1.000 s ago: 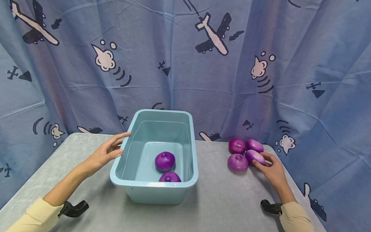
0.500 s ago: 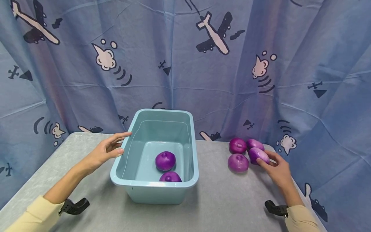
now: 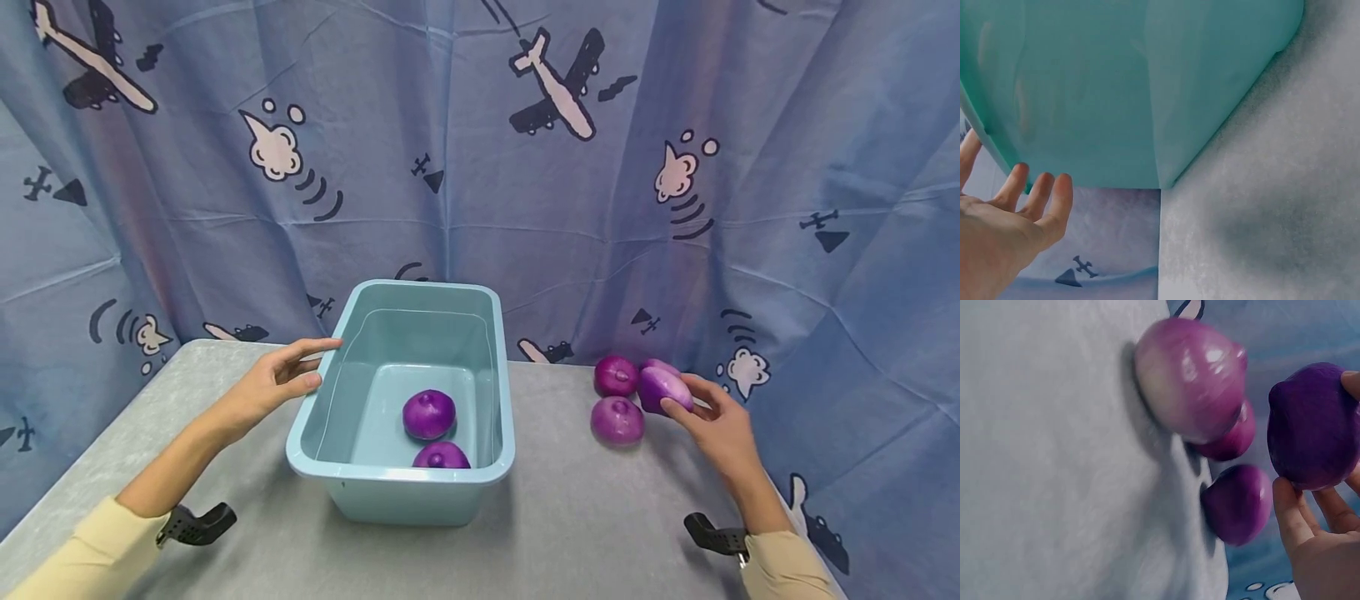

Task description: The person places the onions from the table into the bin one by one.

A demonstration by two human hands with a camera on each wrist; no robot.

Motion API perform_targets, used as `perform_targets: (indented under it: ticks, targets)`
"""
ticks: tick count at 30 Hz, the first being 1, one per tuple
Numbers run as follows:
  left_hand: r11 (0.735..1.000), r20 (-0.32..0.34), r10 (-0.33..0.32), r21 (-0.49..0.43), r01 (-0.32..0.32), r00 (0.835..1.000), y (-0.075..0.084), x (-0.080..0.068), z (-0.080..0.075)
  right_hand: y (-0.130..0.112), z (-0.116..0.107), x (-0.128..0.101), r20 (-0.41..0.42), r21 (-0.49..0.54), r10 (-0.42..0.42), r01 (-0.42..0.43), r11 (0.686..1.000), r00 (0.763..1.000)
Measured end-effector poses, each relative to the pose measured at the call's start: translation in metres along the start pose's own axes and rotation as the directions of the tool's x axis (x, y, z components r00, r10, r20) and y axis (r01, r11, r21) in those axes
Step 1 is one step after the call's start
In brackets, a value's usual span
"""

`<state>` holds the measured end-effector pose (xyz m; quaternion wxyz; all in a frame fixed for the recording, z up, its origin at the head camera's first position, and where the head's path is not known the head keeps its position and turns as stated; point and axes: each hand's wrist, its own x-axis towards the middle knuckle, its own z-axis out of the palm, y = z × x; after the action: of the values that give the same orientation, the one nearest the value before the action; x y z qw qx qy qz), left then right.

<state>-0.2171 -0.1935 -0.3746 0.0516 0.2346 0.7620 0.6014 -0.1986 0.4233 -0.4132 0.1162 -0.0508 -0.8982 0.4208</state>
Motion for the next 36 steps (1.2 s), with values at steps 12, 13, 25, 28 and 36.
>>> perform_targets:
  ticks: [12, 13, 25, 28, 36]
  targets:
    - [0.998, 0.000, 0.020, -0.053, -0.020, 1.000, -0.003, 0.000, 0.004, -0.021, 0.004, -0.003, 0.038, 0.051, -0.081, 0.079, 0.996, 0.996]
    - [0.998, 0.001, 0.022, -0.054, -0.022, 1.000, -0.003, 0.000, 0.004, -0.022, 0.005, -0.004, 0.038, 0.063, -0.091, 0.088, 0.994, 0.995]
    - [0.999, 0.000, 0.026, -0.038, -0.026, 1.000, -0.006, -0.002, 0.004, -0.046, 0.019, -0.004, 0.078, 0.153, -0.174, 0.160, 0.975, 0.982]
    - [0.999, -0.002, 0.025, -0.034, -0.025, 1.000, -0.006, -0.001, 0.003, -0.053, 0.020, -0.002, 0.088, 0.150, -0.195, 0.181, 0.972, 0.977]
    - [0.999, -0.006, 0.020, -0.028, -0.020, 1.000, -0.005, 0.001, 0.003, -0.076, 0.025, 0.003, 0.097, 0.218, -0.267, 0.241, 0.946, 0.959]
